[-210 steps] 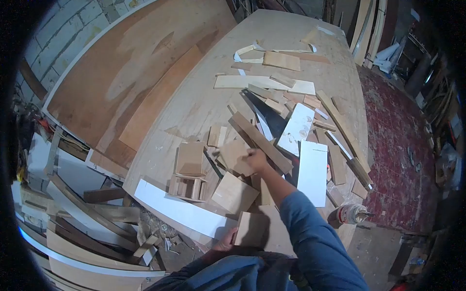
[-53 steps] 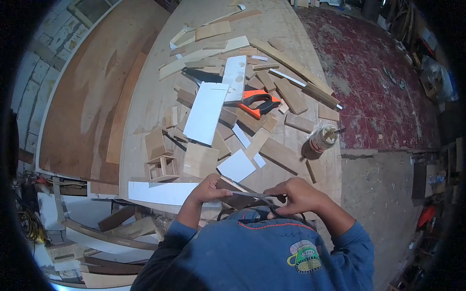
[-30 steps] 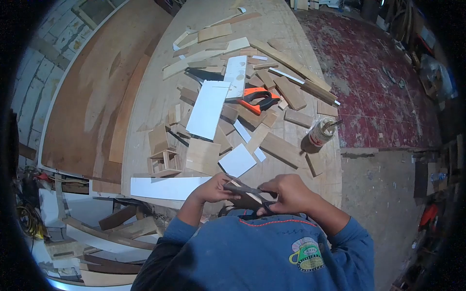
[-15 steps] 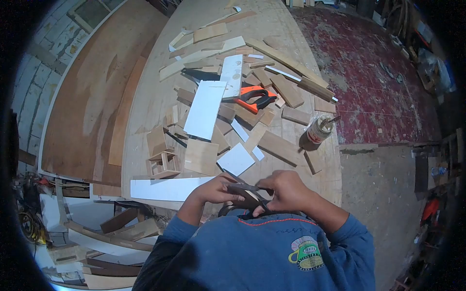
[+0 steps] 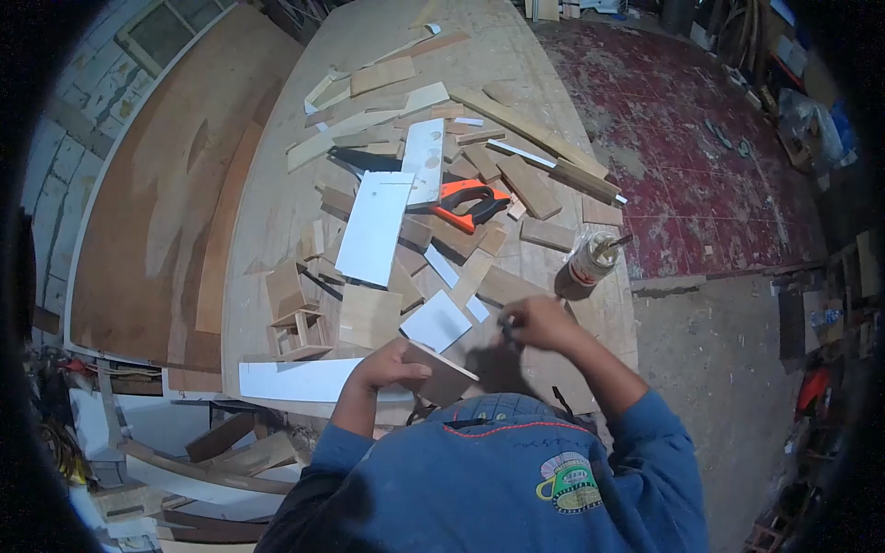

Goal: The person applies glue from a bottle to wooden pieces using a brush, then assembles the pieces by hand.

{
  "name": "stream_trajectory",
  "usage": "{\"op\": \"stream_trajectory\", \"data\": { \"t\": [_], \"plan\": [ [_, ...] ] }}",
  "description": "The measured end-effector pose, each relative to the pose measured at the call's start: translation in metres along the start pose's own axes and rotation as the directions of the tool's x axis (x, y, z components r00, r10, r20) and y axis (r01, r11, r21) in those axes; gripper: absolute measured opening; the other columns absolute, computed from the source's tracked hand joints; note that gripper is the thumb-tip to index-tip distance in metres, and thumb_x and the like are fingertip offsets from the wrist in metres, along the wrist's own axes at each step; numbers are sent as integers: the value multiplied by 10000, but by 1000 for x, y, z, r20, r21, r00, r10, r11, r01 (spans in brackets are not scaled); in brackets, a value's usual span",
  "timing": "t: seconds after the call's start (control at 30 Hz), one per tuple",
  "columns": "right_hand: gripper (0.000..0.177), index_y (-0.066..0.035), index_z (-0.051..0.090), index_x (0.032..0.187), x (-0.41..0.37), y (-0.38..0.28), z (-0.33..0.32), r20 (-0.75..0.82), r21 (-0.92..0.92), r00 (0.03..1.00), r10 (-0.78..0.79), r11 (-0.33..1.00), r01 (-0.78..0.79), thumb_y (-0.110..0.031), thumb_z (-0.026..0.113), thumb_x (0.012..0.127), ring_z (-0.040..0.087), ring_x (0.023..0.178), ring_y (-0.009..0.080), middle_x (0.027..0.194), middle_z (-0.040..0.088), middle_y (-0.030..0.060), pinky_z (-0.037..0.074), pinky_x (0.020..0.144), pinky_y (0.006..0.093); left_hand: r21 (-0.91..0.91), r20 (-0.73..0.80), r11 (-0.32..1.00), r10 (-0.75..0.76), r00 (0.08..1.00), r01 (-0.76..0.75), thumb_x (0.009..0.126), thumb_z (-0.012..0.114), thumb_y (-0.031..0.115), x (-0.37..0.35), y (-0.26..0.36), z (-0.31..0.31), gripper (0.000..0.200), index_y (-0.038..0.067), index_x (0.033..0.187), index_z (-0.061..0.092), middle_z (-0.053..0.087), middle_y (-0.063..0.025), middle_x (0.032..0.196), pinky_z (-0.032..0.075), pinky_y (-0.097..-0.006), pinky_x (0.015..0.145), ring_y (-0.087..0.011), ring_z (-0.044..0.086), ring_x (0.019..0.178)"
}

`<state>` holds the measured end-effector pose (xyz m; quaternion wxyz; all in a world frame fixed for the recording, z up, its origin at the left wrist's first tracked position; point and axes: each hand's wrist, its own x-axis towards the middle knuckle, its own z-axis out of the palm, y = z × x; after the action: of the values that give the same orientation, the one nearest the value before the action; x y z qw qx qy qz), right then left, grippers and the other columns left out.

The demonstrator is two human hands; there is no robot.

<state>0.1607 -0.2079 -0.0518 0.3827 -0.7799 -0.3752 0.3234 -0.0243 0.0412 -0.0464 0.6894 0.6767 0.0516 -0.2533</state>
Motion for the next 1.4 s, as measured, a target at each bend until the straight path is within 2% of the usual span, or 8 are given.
{"op": "stream_trajectory", "data": {
  "t": [0.1,0.33,0.5,0.7,0.83,0.93,1.23,1.4],
  "plan": [
    [211,-110,686,923,46,43,-14,-252,-544,958,136,799,-257,-163,639,725,656,773,353,789,678,150,525,673,437,-376,-109,926,-67,992,22,742,745,180,-12,-58,-19,447,-30,1110,603,662,-88,979,497,-311,785,-162,619,902],
    [201,-35,626,957,127,88,-6,-417,-638,902,115,670,-380,-130,568,789,657,776,371,806,659,205,519,691,481,-872,17,475,269,963,-117,630,741,254,-24,-58,16,967,-67,1407,263,389,-292,1382,378,-492,1034,-389,442,1260],
    [138,-42,691,835,139,87,-8,-168,-775,983,73,606,-177,-119,591,778,677,790,335,819,672,199,539,695,423,-892,-55,427,229,972,-151,583,763,353,-21,-67,22,1033,-42,1405,278,441,-315,1305,354,-521,1041,-427,432,1250],
    [226,-22,708,832,147,63,-36,268,-738,881,391,671,-73,-178,696,668,670,844,347,881,673,208,536,726,439,-887,-93,413,275,957,-205,588,766,293,-4,-56,-1,1047,-38,1424,229,502,-250,1238,393,-477,1026,-367,508,1181],
    [194,-17,601,943,139,49,-17,-174,-718,982,78,672,-181,-97,555,773,653,760,361,788,646,196,521,655,466,-855,-126,458,268,955,-241,579,805,322,8,-44,-18,1086,-28,1426,221,480,-247,1244,385,-522,1020,-376,495,1176],
    [211,-16,558,977,140,53,0,-223,-676,972,-78,731,-96,-75,543,775,645,758,361,757,630,199,512,645,464,-856,-170,444,242,955,-265,587,802,301,16,-38,-24,1077,-33,1426,215,485,-242,1237,379,-515,1029,-360,488,1186],
    [268,-146,724,813,154,56,-30,354,-549,930,95,827,124,-242,767,567,656,771,280,815,685,76,518,673,396,-852,-139,467,237,961,-238,592,788,288,19,-37,-20,1049,-35,1421,232,511,-198,1218,408,-420,1023,-296,513,1173],
    [215,-125,715,800,172,23,-29,131,-650,987,98,760,11,-256,724,630,653,712,288,742,671,106,508,636,394,-791,-203,528,252,946,-310,598,789,315,15,-43,-18,1021,-36,1405,272,517,-195,1217,406,-410,1019,-280,513,1175]
  ]
}}
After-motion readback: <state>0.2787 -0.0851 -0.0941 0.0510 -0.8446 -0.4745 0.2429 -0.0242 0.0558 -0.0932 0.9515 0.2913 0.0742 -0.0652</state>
